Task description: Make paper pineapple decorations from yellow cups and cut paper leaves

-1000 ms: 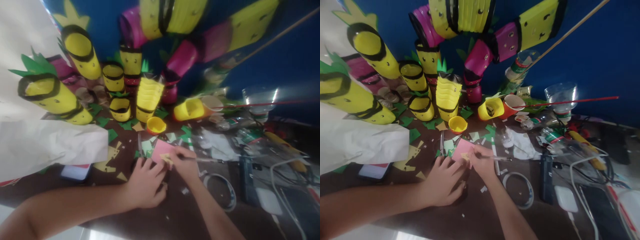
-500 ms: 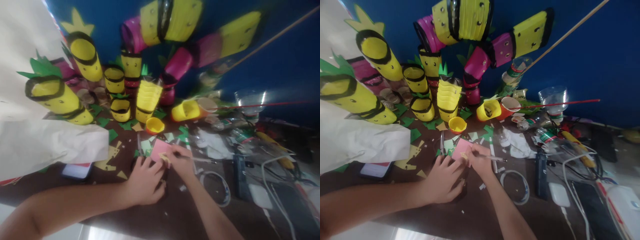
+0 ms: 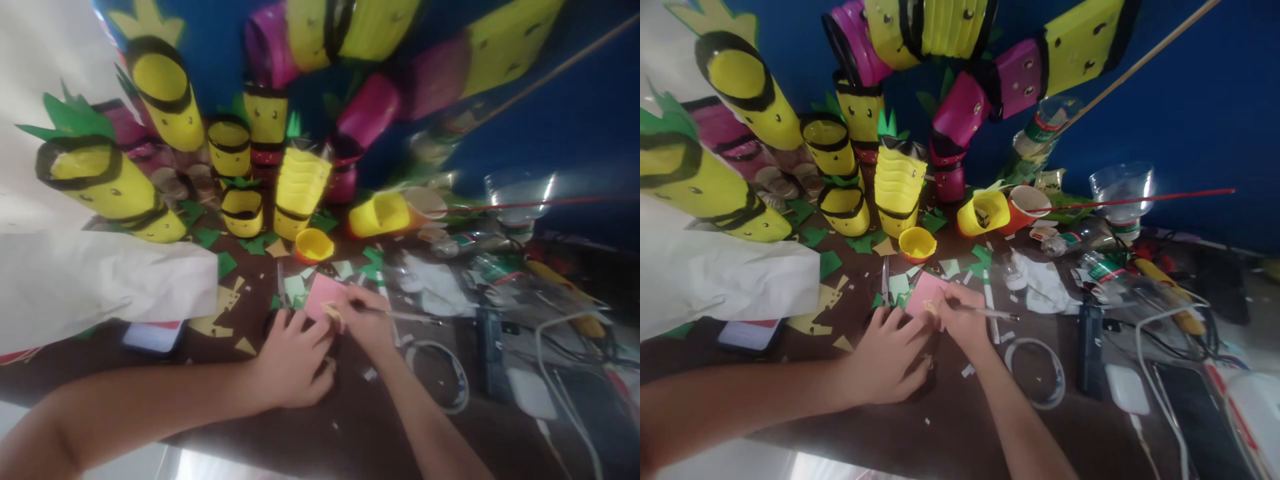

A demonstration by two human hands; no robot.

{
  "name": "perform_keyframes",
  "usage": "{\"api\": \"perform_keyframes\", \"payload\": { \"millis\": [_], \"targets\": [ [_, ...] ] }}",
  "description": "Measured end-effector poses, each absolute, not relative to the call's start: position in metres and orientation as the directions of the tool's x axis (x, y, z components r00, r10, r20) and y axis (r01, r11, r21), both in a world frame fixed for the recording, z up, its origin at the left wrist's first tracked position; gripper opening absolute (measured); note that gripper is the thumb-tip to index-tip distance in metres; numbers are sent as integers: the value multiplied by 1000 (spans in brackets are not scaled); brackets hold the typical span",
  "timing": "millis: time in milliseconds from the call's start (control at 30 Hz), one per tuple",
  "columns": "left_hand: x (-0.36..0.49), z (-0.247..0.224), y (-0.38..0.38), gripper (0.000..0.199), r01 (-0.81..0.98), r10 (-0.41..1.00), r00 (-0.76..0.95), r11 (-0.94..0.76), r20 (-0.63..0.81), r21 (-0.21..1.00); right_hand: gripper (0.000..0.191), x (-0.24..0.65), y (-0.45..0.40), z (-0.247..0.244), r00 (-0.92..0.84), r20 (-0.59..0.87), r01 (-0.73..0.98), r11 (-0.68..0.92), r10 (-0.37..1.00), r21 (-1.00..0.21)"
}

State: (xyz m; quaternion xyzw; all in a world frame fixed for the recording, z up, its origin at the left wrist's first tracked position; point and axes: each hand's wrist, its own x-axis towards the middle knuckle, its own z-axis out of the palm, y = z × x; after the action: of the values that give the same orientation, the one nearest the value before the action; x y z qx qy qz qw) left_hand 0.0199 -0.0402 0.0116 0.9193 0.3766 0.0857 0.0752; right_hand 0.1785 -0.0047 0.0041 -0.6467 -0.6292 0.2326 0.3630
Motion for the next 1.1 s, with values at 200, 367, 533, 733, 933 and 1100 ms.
{"api": "perform_keyframes", "payload": {
  "millis": [200, 367, 533, 733, 933, 1100],
  "targets": [
    [20, 12, -40, 40, 670, 698, 710, -710, 91, 214, 34, 179, -4, 2, 84, 170, 645, 77, 982, -760],
    [19, 11, -40, 40, 680, 703, 706, -708, 92, 193, 32, 180, -4, 3, 80, 153, 626, 70, 985, -777],
    [20, 11, -40, 40, 680, 704, 704, -706, 93, 198, 32, 180, -5, 3, 82, 157, 592, 79, 984, -802],
    [21, 12, -40, 41, 679, 704, 705, -705, 89, 204, 34, 179, -5, 5, 80, 156, 620, 73, 985, -781],
    [21, 10, -41, 41, 687, 709, 700, -701, 87, 192, 35, 179, -5, 7, 80, 158, 608, 78, 984, -790],
    [21, 10, -41, 41, 683, 704, 705, -707, 88, 183, 33, 182, -5, 1, 83, 148, 600, 69, 985, -797]
  ]
}}
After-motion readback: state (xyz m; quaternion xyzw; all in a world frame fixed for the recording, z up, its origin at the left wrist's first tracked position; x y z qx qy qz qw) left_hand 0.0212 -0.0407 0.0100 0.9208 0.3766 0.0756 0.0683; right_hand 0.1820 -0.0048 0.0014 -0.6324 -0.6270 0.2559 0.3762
